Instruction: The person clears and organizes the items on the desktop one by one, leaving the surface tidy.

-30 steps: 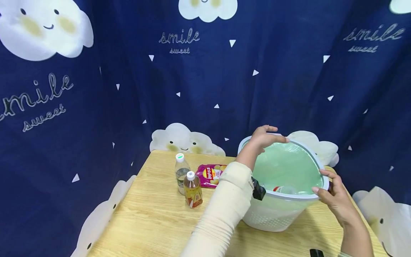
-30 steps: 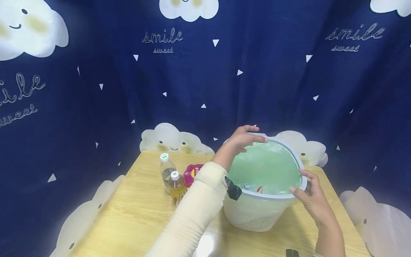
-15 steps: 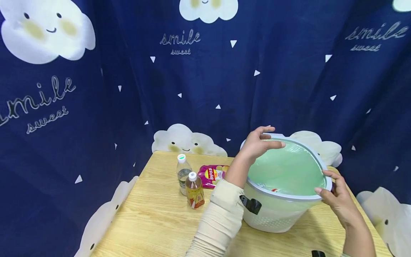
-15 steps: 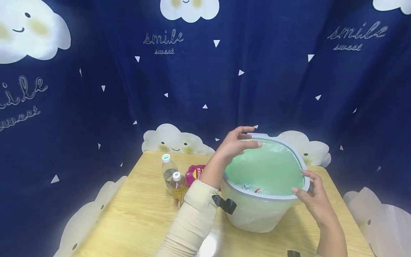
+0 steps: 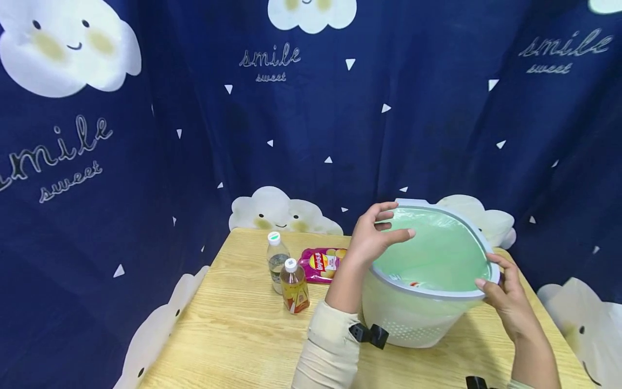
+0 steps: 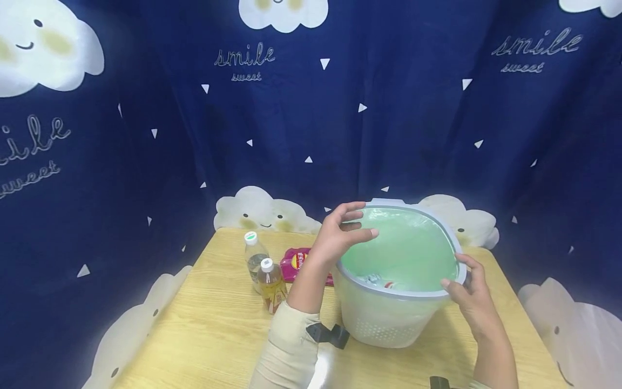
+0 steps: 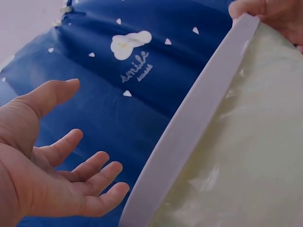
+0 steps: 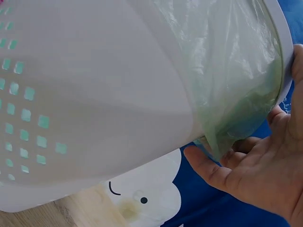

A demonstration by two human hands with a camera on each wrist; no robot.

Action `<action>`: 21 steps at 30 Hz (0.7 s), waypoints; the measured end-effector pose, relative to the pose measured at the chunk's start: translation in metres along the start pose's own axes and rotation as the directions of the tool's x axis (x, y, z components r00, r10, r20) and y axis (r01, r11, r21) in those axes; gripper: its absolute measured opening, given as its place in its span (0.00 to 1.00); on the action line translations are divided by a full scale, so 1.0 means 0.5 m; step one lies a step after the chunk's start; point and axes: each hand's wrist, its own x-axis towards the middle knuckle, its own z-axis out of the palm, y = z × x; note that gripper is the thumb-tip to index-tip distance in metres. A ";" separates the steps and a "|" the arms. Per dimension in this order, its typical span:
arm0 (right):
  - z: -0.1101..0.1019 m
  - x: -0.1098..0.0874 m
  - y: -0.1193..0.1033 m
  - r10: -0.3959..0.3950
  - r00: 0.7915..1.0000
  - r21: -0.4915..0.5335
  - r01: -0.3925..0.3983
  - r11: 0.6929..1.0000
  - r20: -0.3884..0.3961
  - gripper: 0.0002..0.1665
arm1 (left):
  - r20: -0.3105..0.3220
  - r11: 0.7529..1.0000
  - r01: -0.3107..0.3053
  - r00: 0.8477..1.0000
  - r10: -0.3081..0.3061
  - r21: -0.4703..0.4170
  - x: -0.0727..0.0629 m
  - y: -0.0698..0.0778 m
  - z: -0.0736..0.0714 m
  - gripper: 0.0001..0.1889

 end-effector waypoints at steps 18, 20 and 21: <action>0.012 0.000 0.005 0.009 0.998 0.031 -0.007 1.000 -0.057 0.30 | -0.044 0.997 -0.073 0.996 0.072 -0.009 -0.072 -0.043 -0.044 0.29; 0.011 0.000 0.003 0.021 0.998 0.030 -0.020 0.999 -0.052 0.30 | -0.054 0.997 -0.079 0.995 0.079 0.002 -0.075 -0.049 -0.055 0.29; 0.009 0.000 0.002 0.030 0.998 0.029 -0.028 0.999 -0.047 0.30 | -0.057 0.997 -0.077 0.995 0.077 0.005 -0.077 -0.052 -0.061 0.29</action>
